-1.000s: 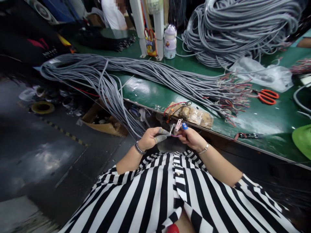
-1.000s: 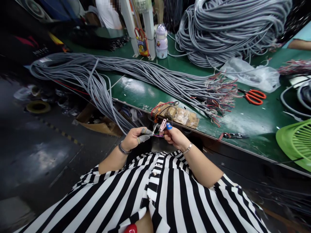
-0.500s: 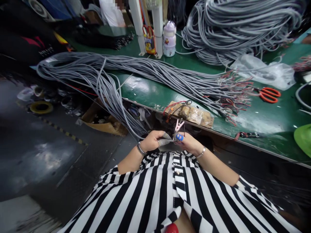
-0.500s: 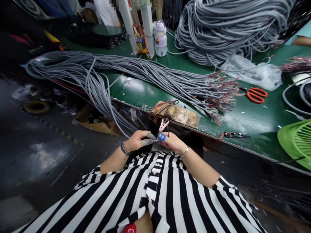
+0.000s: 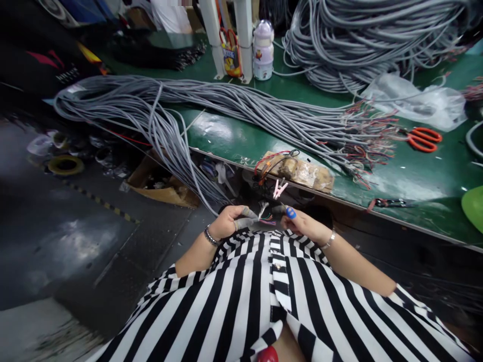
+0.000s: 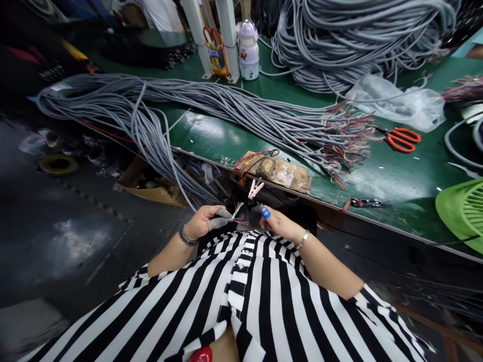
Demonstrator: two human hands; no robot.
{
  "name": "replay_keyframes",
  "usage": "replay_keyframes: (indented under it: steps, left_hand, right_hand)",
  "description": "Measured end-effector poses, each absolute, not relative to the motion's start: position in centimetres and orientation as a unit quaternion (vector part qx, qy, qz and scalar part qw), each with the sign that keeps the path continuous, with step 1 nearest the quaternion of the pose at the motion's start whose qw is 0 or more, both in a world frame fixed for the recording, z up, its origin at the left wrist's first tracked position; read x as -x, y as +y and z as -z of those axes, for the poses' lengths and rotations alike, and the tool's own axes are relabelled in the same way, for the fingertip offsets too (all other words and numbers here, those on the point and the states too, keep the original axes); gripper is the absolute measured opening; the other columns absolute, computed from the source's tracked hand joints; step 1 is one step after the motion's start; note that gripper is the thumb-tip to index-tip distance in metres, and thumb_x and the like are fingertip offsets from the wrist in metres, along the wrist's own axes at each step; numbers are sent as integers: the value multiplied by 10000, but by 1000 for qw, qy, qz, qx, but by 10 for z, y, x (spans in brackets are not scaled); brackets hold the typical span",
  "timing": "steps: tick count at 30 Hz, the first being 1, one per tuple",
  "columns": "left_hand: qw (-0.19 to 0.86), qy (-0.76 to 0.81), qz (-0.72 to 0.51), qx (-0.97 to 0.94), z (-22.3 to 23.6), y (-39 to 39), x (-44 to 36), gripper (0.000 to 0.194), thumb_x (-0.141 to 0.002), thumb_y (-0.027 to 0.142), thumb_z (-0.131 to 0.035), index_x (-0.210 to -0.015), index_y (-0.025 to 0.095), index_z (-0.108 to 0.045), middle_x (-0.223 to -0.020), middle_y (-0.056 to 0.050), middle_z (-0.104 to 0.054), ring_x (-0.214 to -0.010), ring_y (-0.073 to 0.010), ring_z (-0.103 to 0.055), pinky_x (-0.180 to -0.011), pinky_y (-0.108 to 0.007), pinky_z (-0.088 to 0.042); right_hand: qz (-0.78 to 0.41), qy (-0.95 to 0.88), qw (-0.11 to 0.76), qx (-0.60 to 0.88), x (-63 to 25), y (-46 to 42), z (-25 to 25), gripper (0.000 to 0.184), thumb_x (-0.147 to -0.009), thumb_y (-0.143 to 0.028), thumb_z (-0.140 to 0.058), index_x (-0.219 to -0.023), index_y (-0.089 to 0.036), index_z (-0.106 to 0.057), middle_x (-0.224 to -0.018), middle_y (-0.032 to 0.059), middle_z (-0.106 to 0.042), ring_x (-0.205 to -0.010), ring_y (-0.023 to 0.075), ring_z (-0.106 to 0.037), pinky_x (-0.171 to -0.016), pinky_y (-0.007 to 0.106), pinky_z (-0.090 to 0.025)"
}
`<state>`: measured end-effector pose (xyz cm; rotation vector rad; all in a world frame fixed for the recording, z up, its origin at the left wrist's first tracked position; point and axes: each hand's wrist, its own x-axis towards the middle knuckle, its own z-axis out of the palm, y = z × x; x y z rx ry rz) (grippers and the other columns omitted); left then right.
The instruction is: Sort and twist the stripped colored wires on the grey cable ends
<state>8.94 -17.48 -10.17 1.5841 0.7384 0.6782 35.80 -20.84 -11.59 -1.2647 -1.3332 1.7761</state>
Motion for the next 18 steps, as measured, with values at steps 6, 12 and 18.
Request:
replay_keyframes:
  steps: [6, 12, 18]
  left_hand:
    - [640, 336, -296, -624, 112, -173, -93, 322, -739, 390, -754, -848, 89, -716, -770, -71, -704, -684, -129, -624, -675, -230, -518]
    - [658, 336, -273, -617, 113, -170, -97, 358, -705, 410, -779, -854, 90, -721, -725, -58, -688, -629, -113, -596, -619, -213, -496]
    - [661, 341, -263, -615, 109, -169, -98, 367, -688, 421, -789, -824, 87, -720, -688, -43, -676, -580, -93, -565, -599, -205, -482]
  right_hand:
    - [-727, -487, 288, 390, -351, -225, 106, 407, -875, -559, -536, -892, -154, -562, -640, -9, -594, -390, 34, -305, -356, 192, -193]
    - [-809, -398, 256, 348, -339, -217, 102, 474, -870, -607, -500, -772, -147, -558, -544, -31, -539, -355, 18, -185, -328, 188, -111]
    - [-843, -381, 233, 300, -340, -213, 104, 500, -828, -467, -638, -1187, -131, -548, -565, -1, -651, -309, 32, -279, -310, 177, -108]
